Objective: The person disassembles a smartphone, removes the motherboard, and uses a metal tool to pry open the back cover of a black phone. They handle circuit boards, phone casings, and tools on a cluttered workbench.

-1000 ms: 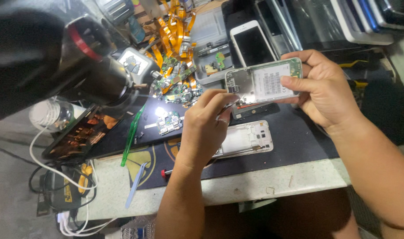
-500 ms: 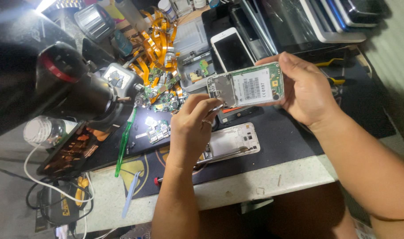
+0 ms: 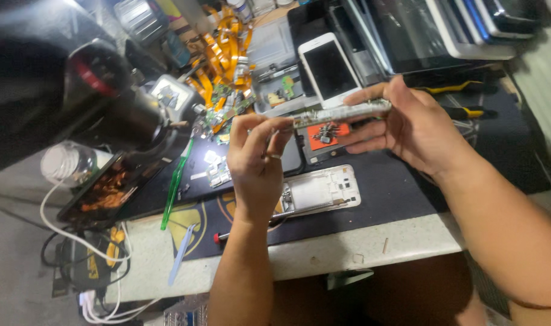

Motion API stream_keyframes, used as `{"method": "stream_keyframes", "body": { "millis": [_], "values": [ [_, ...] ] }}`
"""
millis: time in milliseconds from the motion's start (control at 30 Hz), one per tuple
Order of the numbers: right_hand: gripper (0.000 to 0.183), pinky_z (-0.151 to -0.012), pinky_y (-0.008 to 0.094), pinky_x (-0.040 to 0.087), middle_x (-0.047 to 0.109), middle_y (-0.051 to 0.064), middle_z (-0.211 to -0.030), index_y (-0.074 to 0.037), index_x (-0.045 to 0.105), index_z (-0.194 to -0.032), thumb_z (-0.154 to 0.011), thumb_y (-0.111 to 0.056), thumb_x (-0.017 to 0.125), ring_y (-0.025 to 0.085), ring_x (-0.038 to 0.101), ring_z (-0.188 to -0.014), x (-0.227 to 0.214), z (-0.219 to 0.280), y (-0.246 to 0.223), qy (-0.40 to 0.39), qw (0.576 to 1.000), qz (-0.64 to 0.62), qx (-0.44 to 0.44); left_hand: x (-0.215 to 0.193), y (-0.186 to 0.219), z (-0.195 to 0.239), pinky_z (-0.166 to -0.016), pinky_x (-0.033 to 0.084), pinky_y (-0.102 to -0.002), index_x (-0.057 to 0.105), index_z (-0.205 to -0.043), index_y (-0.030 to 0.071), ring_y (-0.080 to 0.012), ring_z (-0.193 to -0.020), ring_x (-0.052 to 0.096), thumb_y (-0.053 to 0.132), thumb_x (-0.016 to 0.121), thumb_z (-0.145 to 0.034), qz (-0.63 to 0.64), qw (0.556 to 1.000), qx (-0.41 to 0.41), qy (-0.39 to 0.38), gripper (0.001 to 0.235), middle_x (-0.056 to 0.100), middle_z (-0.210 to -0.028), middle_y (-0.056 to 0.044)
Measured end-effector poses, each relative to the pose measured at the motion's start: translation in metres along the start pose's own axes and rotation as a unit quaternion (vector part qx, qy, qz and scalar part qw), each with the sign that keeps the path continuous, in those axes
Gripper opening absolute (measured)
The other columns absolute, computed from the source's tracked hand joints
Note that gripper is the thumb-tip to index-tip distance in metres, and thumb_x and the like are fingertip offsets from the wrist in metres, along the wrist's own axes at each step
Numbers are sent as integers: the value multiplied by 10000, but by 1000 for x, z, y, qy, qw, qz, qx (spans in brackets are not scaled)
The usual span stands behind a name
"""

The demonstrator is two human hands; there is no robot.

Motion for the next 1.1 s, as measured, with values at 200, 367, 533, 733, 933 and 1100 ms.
{"method": "stream_keyframes", "body": {
  "millis": [200,367,533,733,933,1100],
  "values": [
    [402,-495,328,579,688,182,-766,47,641,-1091,-1058,-340,537,245,718,-643,-8,-1,17,32,979,198,27,-3,-51,13,-688,484,-212,729,-1115,-4,-43,-782,572,-10,714,-990,149,963,-223,10,126,666,-924,9],
    [367,-458,292,534,672,162,-665,4,632,-1066,-1067,-348,528,223,677,-544,-23,-5,25,91,979,174,58,1,-70,20,-725,421,-195,776,-1165,-11,-39,-800,514,88,726,-1001,164,941,-293,-37,198,695,-948,-7],
    [366,-461,286,537,682,183,-674,-7,621,-1056,-1072,-359,520,226,662,-513,-25,-5,24,110,975,182,59,-1,-63,16,-942,496,-209,723,-1243,-23,-76,-1027,637,-12,644,-962,193,946,-247,-80,292,742,-1121,-54],
    [378,-464,298,541,678,197,-687,11,611,-1044,-1088,-353,515,233,671,-527,-25,-5,23,103,978,178,44,-2,-56,15,-921,519,-209,697,-1278,-29,-74,-1019,645,-49,626,-943,200,943,-246,-101,343,738,-1163,-53],
    [378,-465,305,540,680,190,-689,11,621,-1045,-1095,-348,514,233,667,-524,-29,-4,26,101,979,172,46,-2,-60,19,-628,450,-171,702,-1269,-18,-29,-750,549,-76,632,-911,226,922,-295,-103,370,689,-1042,-18],
    [392,-442,302,528,671,164,-703,27,622,-1039,-1101,-347,523,208,668,-532,-30,-4,27,106,982,148,57,0,-61,19,-686,488,-176,712,-1262,-30,-36,-801,585,-66,668,-934,257,913,-302,-93,332,702,-1035,-29]
  ]
}}
Point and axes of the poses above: each hand's wrist, its own z-axis away from the middle knuckle, its own x-axis out of the palm, y = z × x, the point moved 7 cm from there along -z, towards the middle knuckle
